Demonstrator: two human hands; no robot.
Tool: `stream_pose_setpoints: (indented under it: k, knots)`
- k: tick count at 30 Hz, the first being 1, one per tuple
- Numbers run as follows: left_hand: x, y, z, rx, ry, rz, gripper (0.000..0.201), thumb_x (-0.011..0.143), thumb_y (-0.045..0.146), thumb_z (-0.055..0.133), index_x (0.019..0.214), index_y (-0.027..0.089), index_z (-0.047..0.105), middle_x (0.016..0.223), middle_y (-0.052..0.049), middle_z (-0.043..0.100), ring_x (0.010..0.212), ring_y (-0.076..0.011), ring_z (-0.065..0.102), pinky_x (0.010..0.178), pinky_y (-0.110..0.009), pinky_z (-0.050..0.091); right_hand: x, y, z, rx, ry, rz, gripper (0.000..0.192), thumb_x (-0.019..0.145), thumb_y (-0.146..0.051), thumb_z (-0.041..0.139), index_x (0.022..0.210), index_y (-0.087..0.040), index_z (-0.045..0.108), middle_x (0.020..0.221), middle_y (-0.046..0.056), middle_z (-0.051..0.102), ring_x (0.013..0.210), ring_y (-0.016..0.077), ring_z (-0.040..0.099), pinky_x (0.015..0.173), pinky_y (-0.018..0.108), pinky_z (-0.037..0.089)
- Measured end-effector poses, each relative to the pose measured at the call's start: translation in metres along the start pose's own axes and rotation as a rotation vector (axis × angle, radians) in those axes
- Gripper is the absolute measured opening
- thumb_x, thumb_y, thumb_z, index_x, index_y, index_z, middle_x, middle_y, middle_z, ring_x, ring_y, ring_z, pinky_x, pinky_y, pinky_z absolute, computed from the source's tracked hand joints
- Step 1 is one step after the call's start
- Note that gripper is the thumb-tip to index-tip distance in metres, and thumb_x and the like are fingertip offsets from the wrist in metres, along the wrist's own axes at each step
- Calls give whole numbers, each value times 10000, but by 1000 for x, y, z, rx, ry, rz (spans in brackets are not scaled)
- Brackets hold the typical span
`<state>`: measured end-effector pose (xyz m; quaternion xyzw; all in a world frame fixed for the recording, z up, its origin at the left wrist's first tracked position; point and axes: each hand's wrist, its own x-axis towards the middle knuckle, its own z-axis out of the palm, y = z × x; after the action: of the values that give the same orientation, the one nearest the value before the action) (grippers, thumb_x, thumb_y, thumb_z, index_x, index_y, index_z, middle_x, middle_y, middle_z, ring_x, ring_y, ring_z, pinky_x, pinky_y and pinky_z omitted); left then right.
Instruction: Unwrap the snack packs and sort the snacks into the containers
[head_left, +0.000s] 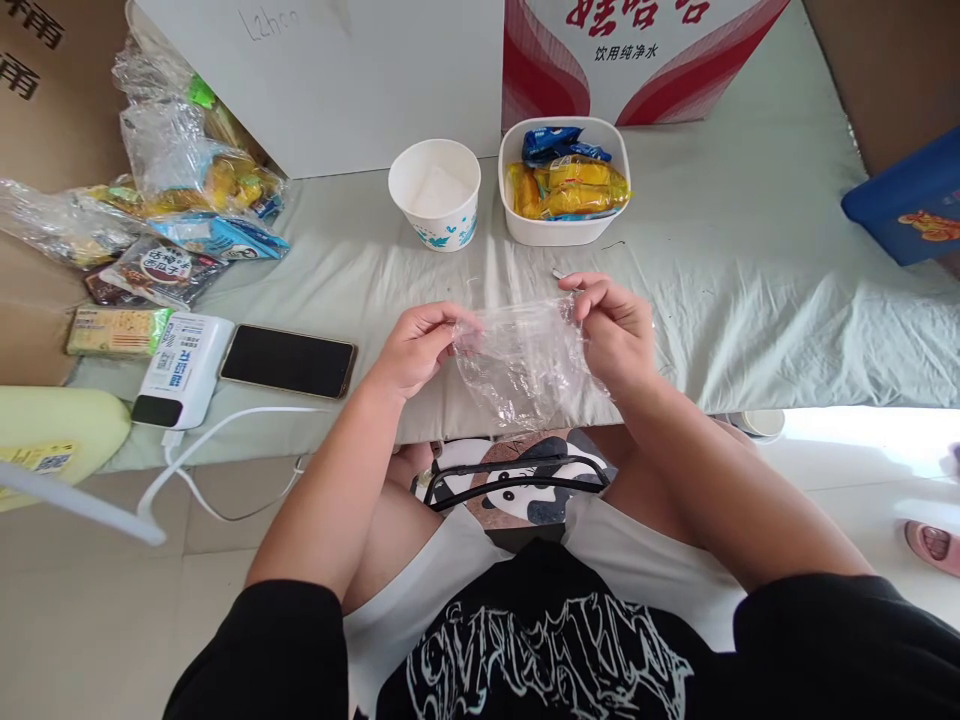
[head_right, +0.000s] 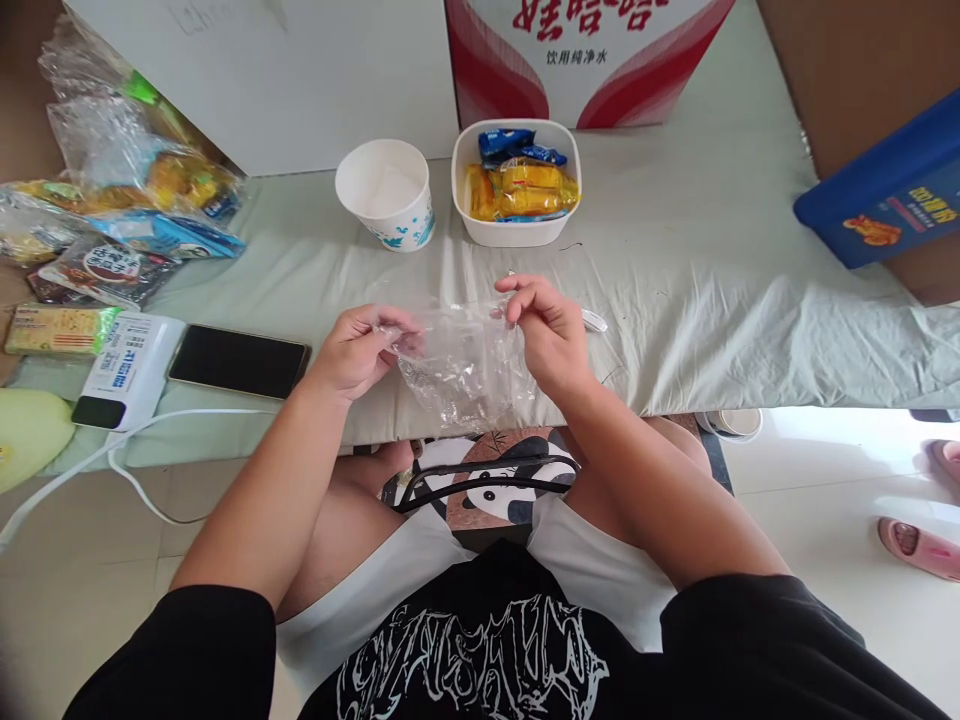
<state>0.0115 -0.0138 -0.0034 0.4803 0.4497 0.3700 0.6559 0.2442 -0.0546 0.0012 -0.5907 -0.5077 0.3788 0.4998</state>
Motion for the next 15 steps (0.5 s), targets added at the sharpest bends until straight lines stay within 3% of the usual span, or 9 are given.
stream_pose_setpoints:
  k: [1, 5, 8, 10, 12, 15]
  knots:
    - [0, 1, -1, -3, 10, 7, 49, 660, 222, 720, 697, 194, 736, 764, -29, 724, 692, -160, 681, 658, -298, 560, 1, 0, 0, 60, -3, 47, 59, 855, -252, 490, 842, -253, 547, 1271, 49, 679, 1109, 217, 687, 926, 399, 566]
    - [3, -2, -6, 26, -24, 107, 172, 683, 262, 621, 664, 187, 775, 836, -84, 749, 802, -201, 685, 721, -329, 548, 4, 0, 0, 284, -96, 259, 316, 923, -410, 492, 1226, -319, 485, 1452, 46, 605, 1021, 188, 717, 847, 372, 604]
    - [6, -8, -8, 169, 25, 226, 314, 827, 386, 609, 603, 201, 728, 798, -85, 731, 825, -200, 672, 792, -342, 539, 2, 3, 2, 260, -224, 328, 600, 836, -452, 685, 1351, -315, 408, 1237, 58, 699, 961, 194, 712, 833, 365, 606]
    - [7, -9, -7, 221, 107, 268, 264, 788, 400, 732, 619, 208, 671, 789, -50, 705, 804, -175, 657, 808, -325, 533, 0, 3, 4, 193, -306, 340, 743, 738, -390, 782, 1367, -283, 402, 981, 21, 708, 874, 196, 694, 801, 362, 589]
    - [7, -9, -5, 112, 143, 239, 264, 681, 371, 855, 795, 227, 667, 887, -16, 712, 814, -161, 675, 811, -316, 545, -1, 3, 5, 155, -327, 324, 726, 712, -373, 784, 1334, -267, 427, 835, -15, 653, 801, 191, 660, 771, 362, 563]
    - [6, -6, -2, -142, 42, 14, 600, 620, 380, 924, 1118, 283, 602, 1041, -7, 733, 888, -195, 745, 828, -348, 588, -1, 4, 6, 190, -237, 220, 641, 741, -407, 753, 1292, -290, 446, 829, -25, 615, 789, 183, 630, 793, 370, 549]
